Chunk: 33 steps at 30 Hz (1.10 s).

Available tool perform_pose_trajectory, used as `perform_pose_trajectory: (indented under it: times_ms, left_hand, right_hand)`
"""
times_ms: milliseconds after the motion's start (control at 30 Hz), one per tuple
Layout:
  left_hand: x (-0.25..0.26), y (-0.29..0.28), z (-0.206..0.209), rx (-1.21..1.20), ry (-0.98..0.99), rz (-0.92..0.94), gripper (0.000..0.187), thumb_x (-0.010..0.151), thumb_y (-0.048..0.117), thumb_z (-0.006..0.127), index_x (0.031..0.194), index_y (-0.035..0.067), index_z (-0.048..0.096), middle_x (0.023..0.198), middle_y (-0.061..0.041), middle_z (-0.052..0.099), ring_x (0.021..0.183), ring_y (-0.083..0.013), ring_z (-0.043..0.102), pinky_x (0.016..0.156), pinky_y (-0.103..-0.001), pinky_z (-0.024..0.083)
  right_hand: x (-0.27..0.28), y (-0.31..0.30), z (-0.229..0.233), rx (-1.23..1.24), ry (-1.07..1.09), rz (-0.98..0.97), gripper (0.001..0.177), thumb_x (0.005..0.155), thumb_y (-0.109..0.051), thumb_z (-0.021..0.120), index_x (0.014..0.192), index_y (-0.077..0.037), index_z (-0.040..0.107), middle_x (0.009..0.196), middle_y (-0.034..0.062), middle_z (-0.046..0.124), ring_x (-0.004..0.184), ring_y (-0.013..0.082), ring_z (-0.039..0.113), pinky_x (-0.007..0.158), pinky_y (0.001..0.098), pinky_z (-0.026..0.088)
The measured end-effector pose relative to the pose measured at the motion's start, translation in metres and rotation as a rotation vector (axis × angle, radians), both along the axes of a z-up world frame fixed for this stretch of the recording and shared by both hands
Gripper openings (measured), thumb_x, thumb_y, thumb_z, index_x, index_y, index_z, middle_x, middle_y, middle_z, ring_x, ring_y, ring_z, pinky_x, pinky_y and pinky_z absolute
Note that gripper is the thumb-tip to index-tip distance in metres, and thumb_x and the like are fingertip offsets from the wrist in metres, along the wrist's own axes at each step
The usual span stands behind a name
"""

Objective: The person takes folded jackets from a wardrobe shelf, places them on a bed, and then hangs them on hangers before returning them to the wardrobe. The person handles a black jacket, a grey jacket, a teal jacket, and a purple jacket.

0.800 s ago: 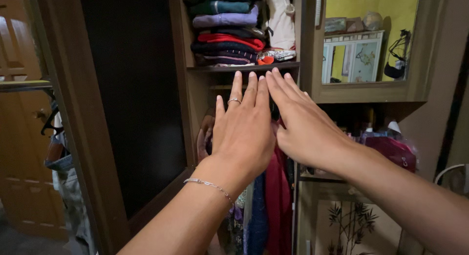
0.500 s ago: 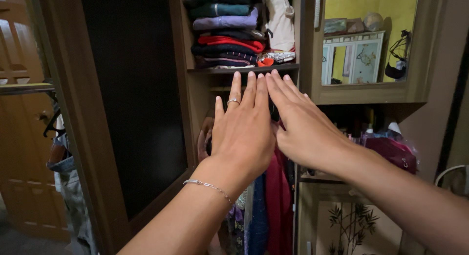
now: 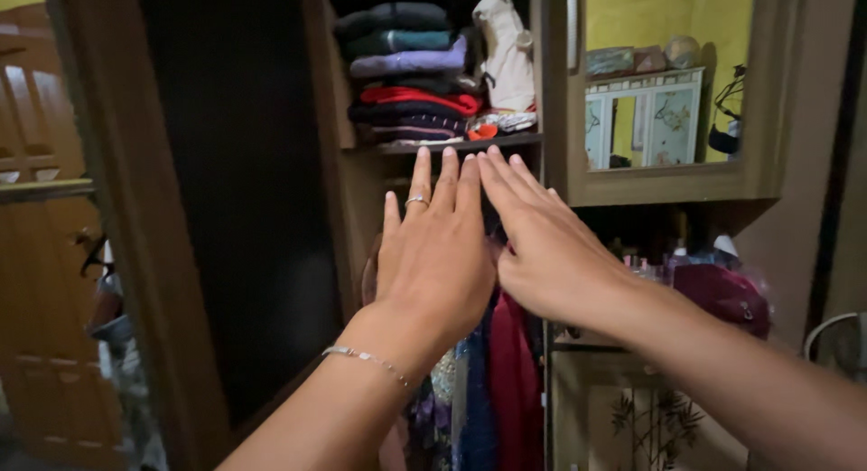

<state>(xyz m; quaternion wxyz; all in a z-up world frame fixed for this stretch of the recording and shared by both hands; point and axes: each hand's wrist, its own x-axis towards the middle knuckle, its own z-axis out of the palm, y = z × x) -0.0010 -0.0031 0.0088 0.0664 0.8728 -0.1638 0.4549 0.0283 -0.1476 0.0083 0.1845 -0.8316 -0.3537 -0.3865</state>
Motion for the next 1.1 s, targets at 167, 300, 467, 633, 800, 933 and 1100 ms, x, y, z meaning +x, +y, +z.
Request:
perform_pose_trajectory:
  times_ms: [167,300,467,633,800,933,1100]
  left_hand:
    - [0.003,-0.013,0.004,0.012,-0.043,-0.019,0.079,0.084,0.011,0.058,0.157,0.002,0.028,0.166,-0.018,0.026,0.156,-0.0394,0.012,0.115,-0.059,0.016]
    - [0.010,-0.021,0.013,0.050,-0.047,-0.008,0.083,0.081,0.012,0.060,0.156,0.001,0.026,0.164,-0.020,0.026,0.155,-0.0407,0.011,0.114,-0.059,0.016]
    - [0.019,-0.028,0.022,0.022,-0.130,-0.028,0.077,0.085,0.013,0.058,0.155,0.001,0.028,0.165,-0.020,0.028,0.154,-0.0400,0.013,0.114,-0.060,0.017]
    - [0.026,-0.032,0.026,0.032,-0.142,-0.009,0.079,0.084,0.014,0.058,0.155,0.001,0.027,0.164,-0.021,0.028,0.155,-0.0402,0.014,0.115,-0.059,0.017]
    - [0.030,-0.037,0.030,0.048,-0.136,-0.013,0.075,0.086,0.017,0.058,0.152,0.000,0.027,0.165,-0.020,0.028,0.151,-0.0379,0.014,0.116,-0.059,0.016]
    - [0.036,-0.039,0.035,0.029,-0.111,-0.018,0.075,0.087,0.019,0.056,0.154,0.001,0.026,0.165,-0.019,0.027,0.153,-0.0375,0.013,0.116,-0.059,0.015]
    - [0.051,-0.030,0.042,0.019,-0.044,0.018,0.076,0.089,0.022,0.056,0.154,0.002,0.023,0.162,-0.018,0.023,0.152,-0.0365,0.010,0.117,-0.059,0.015]
  right_hand:
    - [-0.001,-0.010,0.008,0.028,0.021,-0.039,0.083,0.087,-0.011,0.056,0.161,-0.004,0.019,0.170,0.0177,0.015,0.154,0.0335,0.011,0.120,0.0495,0.015]
    - [0.001,-0.018,0.016,0.042,-0.002,-0.066,0.082,0.093,-0.021,0.059,0.163,-0.006,0.018,0.167,0.0159,0.016,0.155,0.0329,0.010,0.119,0.0504,0.015]
    - [0.009,-0.025,0.026,0.056,-0.042,-0.057,0.080,0.093,-0.021,0.061,0.159,-0.003,0.019,0.167,0.0164,0.018,0.155,0.0324,0.011,0.119,0.0497,0.015]
    - [0.020,-0.032,0.029,0.039,-0.107,-0.047,0.080,0.091,-0.018,0.062,0.157,-0.001,0.021,0.166,0.0186,0.019,0.155,0.0325,0.013,0.121,0.0460,0.015]
    - [0.027,-0.039,0.035,0.002,-0.130,-0.052,0.082,0.089,-0.013,0.061,0.158,0.000,0.018,0.166,0.0199,0.017,0.155,0.0328,0.011,0.122,0.0458,0.014]
    - [0.035,-0.041,0.040,-0.016,-0.093,-0.086,0.082,0.088,-0.013,0.060,0.158,-0.002,0.017,0.167,0.0175,0.016,0.155,0.0311,0.010,0.120,0.0494,0.013]
    - [0.054,-0.034,0.046,-0.032,-0.114,-0.041,0.081,0.091,-0.018,0.061,0.158,-0.002,0.018,0.167,0.0187,0.017,0.155,0.0330,0.012,0.122,0.0495,0.015]
